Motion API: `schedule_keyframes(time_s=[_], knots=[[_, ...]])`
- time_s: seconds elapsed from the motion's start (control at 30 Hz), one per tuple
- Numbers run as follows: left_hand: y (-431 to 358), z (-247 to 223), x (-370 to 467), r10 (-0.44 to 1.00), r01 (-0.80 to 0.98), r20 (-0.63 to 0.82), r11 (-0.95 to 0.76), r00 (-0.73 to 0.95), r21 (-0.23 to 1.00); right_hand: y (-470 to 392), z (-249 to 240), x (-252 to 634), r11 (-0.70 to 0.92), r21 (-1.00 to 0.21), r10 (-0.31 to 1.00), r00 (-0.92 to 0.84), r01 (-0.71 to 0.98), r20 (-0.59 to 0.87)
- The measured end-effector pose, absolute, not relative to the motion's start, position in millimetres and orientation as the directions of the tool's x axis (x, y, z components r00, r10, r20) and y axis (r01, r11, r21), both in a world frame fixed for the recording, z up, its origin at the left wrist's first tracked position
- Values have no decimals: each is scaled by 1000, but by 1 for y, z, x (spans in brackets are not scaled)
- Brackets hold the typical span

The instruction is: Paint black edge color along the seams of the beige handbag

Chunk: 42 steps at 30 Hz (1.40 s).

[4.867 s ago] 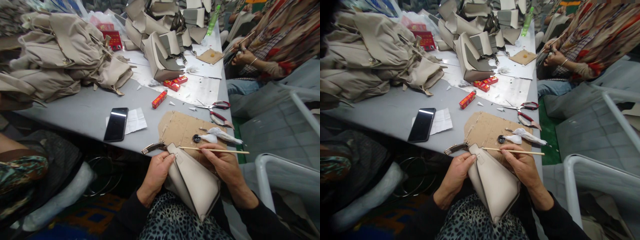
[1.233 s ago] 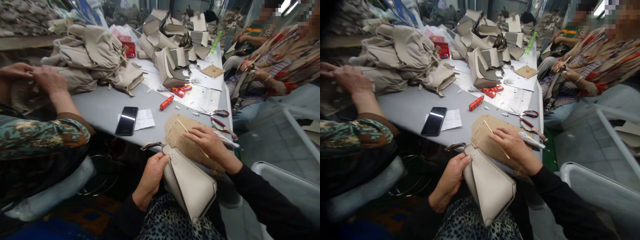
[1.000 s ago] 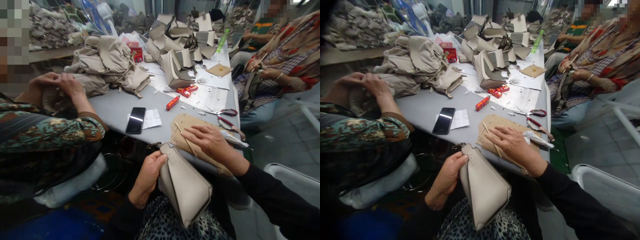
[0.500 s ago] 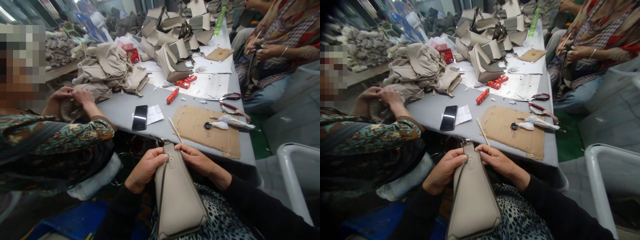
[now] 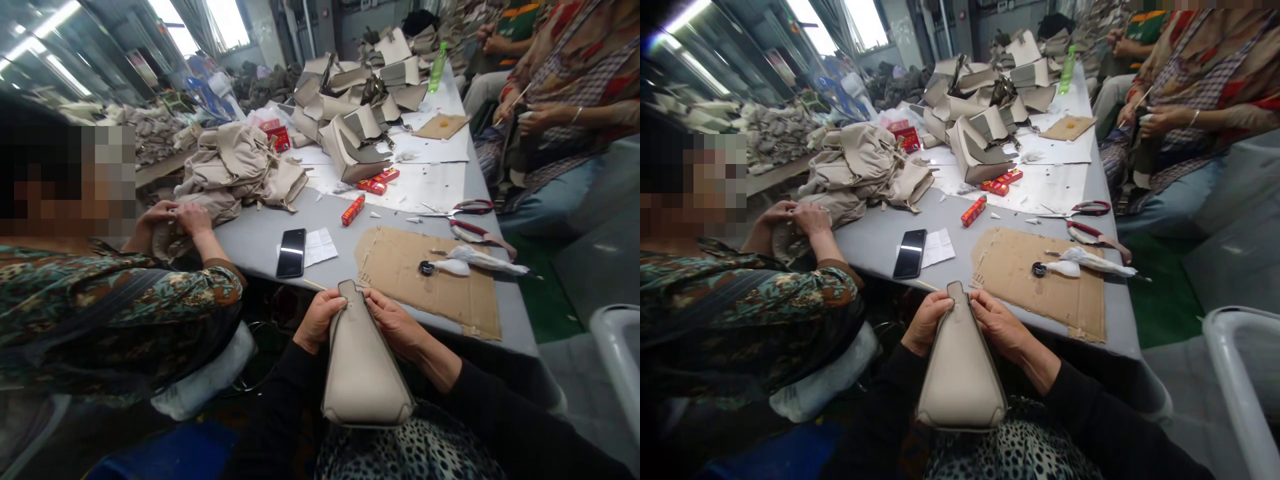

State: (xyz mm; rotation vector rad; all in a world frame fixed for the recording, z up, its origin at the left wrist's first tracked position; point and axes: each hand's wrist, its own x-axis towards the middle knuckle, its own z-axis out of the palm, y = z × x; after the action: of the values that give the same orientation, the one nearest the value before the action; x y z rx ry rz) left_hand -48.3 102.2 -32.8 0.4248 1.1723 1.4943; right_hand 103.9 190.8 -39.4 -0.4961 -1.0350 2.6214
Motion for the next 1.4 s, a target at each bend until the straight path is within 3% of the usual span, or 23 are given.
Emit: schedule_keyframes(time_s=[0.23, 0.4, 0.57, 0.63, 0.7, 0.77, 0.83, 0.97, 1.03, 1.1, 1.4], knots=[[101, -36, -56, 895, -553, -326, 113, -303, 825, 185, -41, 102, -631, -768, 416, -883, -107, -219], [104, -42, -58, 900, -557, -308, 91, -309, 825, 181, -42, 103, -491, -868, 512, -830, -74, -219], [105, -45, -54, 894, -558, -289, 55, -341, 828, 180, -40, 106, -384, -923, 525, -829, -29, -192], [106, -45, -52, 888, -561, -283, 34, -363, 827, 183, -40, 110, -253, -967, 550, -824, -8, -137], [108, -45, -50, 880, -565, -278, 14, -385, 825, 187, -40, 115, 2, -1000, 596, -803, 20, -15], [109, -44, -49, 874, -569, -276, -1, -400, 823, 192, -41, 121, 316, -947, 583, -800, 61, 143], [110, -44, -48, 872, -571, -274, -8, -406, 821, 195, -43, 126, 577, -810, 500, -829, 101, 252], [110, -43, -48, 869, -576, -273, -17, -413, 817, 198, -49, 125, 864, -455, 397, -846, 215, 355], [110, -44, -48, 866, -577, -275, -19, -417, 816, 200, -52, 120, 907, -315, 391, -840, 281, 377], [110, -45, -49, 864, -576, -275, -21, -422, 817, 203, -54, 115, 915, -253, 394, -836, 316, 383], [90, -37, -38, 885, -577, -256, -19, -390, 816, 200, -44, 107, 888, -281, 454, -798, 365, 396]])
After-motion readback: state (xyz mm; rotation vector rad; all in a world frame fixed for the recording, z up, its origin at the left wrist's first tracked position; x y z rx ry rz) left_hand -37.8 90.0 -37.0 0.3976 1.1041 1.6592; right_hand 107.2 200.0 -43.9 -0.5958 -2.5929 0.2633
